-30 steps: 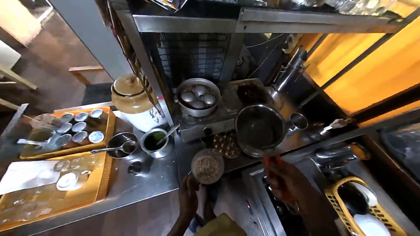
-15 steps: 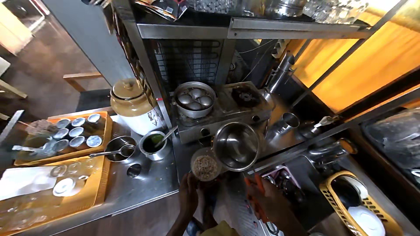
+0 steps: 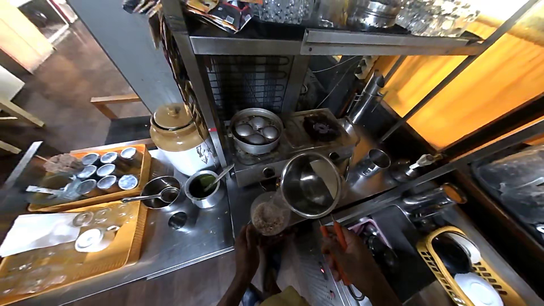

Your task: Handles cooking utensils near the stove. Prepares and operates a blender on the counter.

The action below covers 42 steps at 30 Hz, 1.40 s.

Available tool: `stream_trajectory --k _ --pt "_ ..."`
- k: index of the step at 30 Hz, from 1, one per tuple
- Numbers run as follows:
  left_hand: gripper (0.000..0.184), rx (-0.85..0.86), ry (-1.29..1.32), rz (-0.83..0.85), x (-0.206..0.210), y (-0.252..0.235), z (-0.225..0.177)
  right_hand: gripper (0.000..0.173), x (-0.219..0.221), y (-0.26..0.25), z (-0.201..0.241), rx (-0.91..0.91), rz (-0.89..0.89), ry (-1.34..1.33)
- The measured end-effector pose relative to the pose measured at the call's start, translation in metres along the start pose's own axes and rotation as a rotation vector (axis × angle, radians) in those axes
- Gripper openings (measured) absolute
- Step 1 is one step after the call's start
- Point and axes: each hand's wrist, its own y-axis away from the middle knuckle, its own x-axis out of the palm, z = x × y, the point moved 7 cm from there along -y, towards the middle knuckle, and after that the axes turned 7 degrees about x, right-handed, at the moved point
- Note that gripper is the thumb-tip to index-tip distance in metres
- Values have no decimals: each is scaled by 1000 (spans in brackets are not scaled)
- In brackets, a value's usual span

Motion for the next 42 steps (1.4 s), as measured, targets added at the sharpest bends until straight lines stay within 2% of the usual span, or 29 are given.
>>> stream_trajectory --k 10,25,27,31,34,38,42 --pt "45 7 34 1 1 0 -2 40 -9 4 5 -26 -56 58" --pt "46 18 -16 -2 2 -2 -3 41 -9 -1 6 -59 -28 123" --pt "46 10 -9 0 2 -2 -5 41 -8 -2 9 -34 6 56" --pt "45 4 39 -5 3 -3 -4 43 -9 -9 16 46 145 -262" --pt "46 0 27 -13 3 -4 -5 39 -15 -24 22 99 183 -362" --pt "43 -23 52 -38 3 -1 -5 34 -33 -62 38 113 164 -339" --pt "41 -16 61 -23 3 0 -6 27 -64 -123 59 67 56 -363"
